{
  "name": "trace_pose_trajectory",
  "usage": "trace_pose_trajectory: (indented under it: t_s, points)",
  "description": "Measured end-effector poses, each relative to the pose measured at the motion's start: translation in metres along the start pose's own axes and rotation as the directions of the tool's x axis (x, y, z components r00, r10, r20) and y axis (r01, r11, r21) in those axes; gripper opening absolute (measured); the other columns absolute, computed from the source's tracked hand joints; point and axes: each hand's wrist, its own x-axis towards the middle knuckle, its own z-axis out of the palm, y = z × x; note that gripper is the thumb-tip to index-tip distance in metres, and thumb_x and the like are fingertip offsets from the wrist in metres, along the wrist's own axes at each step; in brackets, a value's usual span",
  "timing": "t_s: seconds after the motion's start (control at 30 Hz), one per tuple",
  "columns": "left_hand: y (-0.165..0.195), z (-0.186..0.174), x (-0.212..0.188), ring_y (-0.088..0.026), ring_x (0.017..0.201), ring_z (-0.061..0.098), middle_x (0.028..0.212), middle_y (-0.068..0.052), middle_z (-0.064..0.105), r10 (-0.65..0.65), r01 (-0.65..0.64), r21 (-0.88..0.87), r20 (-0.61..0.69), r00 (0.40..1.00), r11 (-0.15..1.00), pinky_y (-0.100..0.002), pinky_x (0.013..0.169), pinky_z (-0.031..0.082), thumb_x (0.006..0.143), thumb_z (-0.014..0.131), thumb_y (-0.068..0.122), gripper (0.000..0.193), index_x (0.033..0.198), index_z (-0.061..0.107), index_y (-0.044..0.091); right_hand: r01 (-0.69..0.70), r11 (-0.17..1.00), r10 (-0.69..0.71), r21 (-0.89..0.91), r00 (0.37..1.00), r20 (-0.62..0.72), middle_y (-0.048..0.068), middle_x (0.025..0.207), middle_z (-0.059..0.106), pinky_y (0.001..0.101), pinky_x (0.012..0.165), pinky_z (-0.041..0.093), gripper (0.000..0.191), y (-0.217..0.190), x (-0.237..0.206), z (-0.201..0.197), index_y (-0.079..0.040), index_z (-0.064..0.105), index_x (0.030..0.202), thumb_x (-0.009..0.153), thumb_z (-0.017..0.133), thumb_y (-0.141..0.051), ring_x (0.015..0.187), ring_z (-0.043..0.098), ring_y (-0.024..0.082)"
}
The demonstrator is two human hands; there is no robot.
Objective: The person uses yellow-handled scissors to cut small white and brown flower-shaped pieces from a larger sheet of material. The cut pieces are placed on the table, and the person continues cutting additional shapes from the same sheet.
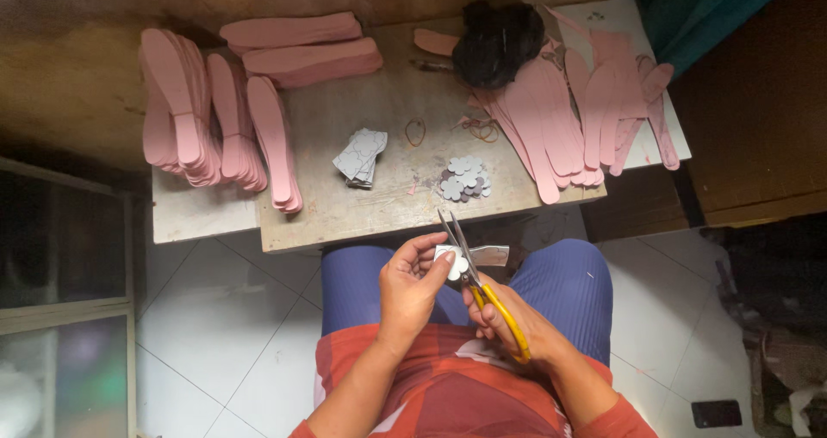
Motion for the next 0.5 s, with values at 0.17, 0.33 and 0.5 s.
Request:
trace_pose_trajectory:
  t_s: [0.17, 0.33, 0.5]
  points:
    - [0.018, -0.001, 0.017, -0.007, 0.082, 0.066, 0.098, -0.007, 0.073, 0.058, -0.061, -0.064, -0.040, 0.998, 0.996, -0.020, 0.071, 0.053, 0.091, 0.071, -0.001, 0.037, 0.128, 0.065, -0.003, -0.025, 0.999, 0.024, 0.033, 1.000, 0.016, -0.001, 0.068, 0.044, 0.0277, 0.057, 0.051, 0.084, -0.007, 0.021, -0.004, -0.007, 0.051, 0.106, 0.080, 0.050, -0.086, 0.058, 0.047, 0.010]
    - [0.040, 0.004, 0.035, -0.008, 0.089, 0.067, 0.103, -0.009, 0.070, 0.146, -0.155, -0.137, -0.077, 0.986, 0.978, -0.020, 0.077, 0.055, 0.093, 0.068, -0.002, 0.045, 0.136, 0.056, -0.002, 0.029, 0.998, -0.030, 0.061, 0.999, 0.016, -0.001, 0.069, 0.044, 0.0275, 0.058, 0.051, 0.084, -0.020, 0.051, -0.005, -0.005, 0.052, 0.110, 0.083, 0.049, -0.084, 0.057, 0.046, 0.010]
    - [0.060, 0.008, 0.049, -0.009, 0.089, 0.066, 0.104, -0.010, 0.071, 0.197, -0.210, -0.122, -0.111, 0.974, 0.970, -0.022, 0.077, 0.056, 0.092, 0.069, -0.002, 0.043, 0.133, 0.056, -0.003, 0.141, 0.985, -0.147, 0.099, 0.988, 0.055, 0.000, 0.079, 0.047, 0.0257, 0.063, 0.048, 0.090, -0.041, 0.068, -0.008, -0.002, 0.052, 0.123, 0.086, 0.047, -0.084, 0.070, 0.050, 0.010]
